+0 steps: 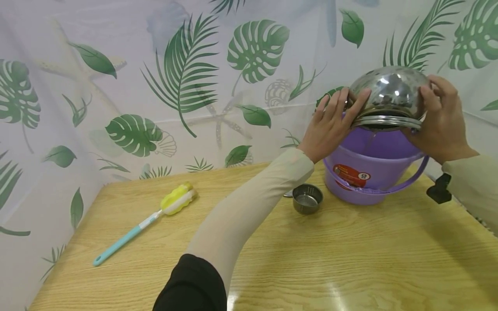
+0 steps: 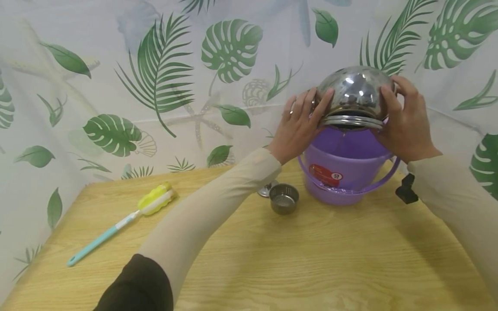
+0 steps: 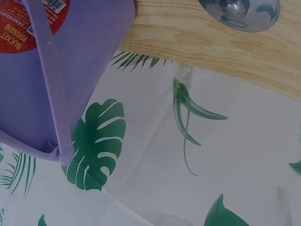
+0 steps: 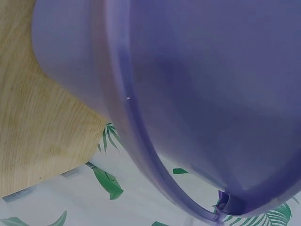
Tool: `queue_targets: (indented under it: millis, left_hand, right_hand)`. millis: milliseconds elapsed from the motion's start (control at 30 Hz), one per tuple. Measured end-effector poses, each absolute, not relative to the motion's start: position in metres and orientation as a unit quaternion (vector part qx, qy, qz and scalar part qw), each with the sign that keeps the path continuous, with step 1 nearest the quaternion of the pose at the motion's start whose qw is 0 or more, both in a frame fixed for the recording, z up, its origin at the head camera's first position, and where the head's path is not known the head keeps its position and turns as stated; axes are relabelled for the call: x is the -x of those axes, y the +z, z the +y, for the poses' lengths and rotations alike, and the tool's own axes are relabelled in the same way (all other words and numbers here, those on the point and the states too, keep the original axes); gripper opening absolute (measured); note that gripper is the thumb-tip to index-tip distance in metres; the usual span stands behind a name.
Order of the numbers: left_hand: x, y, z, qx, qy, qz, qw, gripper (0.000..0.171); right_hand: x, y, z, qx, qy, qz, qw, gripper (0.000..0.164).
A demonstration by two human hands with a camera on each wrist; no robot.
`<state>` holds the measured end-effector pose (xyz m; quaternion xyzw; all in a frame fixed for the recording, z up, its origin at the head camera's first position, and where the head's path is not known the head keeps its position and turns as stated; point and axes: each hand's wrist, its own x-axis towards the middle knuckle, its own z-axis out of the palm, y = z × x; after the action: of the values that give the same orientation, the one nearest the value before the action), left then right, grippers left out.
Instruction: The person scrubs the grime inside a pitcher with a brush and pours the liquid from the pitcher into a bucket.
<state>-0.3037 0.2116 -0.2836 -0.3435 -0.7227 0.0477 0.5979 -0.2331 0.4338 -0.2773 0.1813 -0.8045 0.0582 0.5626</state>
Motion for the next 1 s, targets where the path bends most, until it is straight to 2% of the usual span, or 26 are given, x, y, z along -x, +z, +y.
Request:
queue_targets:
  millis: [200,333,567,600,800,833,1000]
  left_hand:
    - [0.303,-0.280,0.212,0.342,0.050,-0.720,0.602,0.043]
    - [0.302,-0.279,0.211,0.343,0.049,-0.718,0.604,0.043]
    - [0.301,-0.277,0.211,0.341,0.056,-0.712,0.612,0.042]
    - [0.301,-0.276,0.211,0.341,0.056,-0.711,0.612,0.042]
    - [0.301,-0.276,0.210,0.338,0.061,-0.710,0.615,0.044]
    - [0.301,-0.276,0.209,0.337,0.062,-0.710,0.616,0.044]
    - [0.302,-0.276,0.209,0.337,0.061,-0.706,0.620,0.044]
  right_hand:
    - [0.235,-0.276,0.433,-0.175,0.066,-0.799,0.572,0.052]
    - [0.235,-0.274,0.432,-0.175,0.059,-0.795,0.578,0.088]
    - [0.235,-0.272,0.431,-0.172,0.063,-0.780,0.598,0.084]
    - [0.235,-0.272,0.430,-0.173,0.065,-0.778,0.601,0.076]
    - [0.234,-0.271,0.427,-0.173,0.081,-0.760,0.622,0.084]
    - [0.234,-0.271,0.426,-0.172,0.084,-0.757,0.625,0.092]
    - [0.235,-0.271,0.424,-0.167,0.084,-0.754,0.629,0.083]
